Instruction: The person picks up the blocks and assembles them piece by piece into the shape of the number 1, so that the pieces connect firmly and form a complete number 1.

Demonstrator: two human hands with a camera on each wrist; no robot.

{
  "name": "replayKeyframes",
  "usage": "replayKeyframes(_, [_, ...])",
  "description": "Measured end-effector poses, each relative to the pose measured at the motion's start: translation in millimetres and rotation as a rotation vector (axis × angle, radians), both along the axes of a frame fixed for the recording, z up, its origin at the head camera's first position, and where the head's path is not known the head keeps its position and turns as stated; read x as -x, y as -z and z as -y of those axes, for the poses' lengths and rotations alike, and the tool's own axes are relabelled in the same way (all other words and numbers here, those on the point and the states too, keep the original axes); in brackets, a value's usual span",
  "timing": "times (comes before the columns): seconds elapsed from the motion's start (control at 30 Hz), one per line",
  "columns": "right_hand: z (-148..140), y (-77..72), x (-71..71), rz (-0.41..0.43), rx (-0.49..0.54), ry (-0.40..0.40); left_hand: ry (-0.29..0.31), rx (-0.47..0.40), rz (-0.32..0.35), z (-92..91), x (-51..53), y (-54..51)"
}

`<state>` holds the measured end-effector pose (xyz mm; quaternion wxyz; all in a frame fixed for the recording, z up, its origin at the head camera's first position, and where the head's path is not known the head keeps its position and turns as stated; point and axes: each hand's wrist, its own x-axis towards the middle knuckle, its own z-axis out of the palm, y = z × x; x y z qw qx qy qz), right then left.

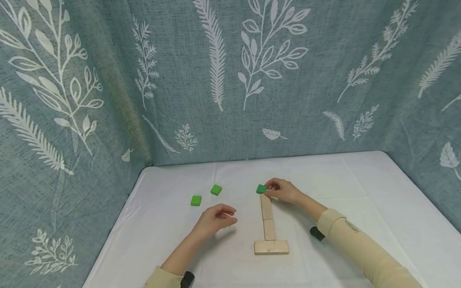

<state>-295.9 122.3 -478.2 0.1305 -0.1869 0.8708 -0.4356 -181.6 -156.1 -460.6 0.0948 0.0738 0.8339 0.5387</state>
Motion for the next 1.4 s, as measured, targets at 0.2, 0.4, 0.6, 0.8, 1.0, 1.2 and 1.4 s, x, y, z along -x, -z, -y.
replayKeyframes(0.2, [-0.8,-0.7,0.4,0.002,-0.009,0.007,-0.108,-0.050,0.000,14.5,10.2,-1.1])
replayKeyframes(0.4, [-0.8,0.7,1.2,-0.002,0.004,0.001,-0.249,-0.121,0.012,33.8,21.2,-3.4])
replayKeyframes(0.6, [-1.2,0.5,1.3,0.002,0.006,0.001,-0.338,-0.135,0.024,51.2,28.2,-9.3])
replayKeyframes(0.8, [-0.9,0.6,2.0,0.002,0.007,-0.001,-0.386,-0.134,0.062,66.0,34.2,-8.8])
replayKeyframes(1.0, [-1.4,2.2,3.0,0.000,0.006,0.001,-0.394,-0.054,0.061,76.6,37.3,-7.3])
replayKeyframes(1.2, [-1.6,2.9,3.8,-0.006,0.009,-0.008,-0.385,0.065,0.052,81.1,41.7,-6.3])
replayKeyframes(1.4, [-0.6,1.4,2.2,-0.004,0.003,-0.006,-0.354,0.201,0.045,85.0,45.6,-1.2])
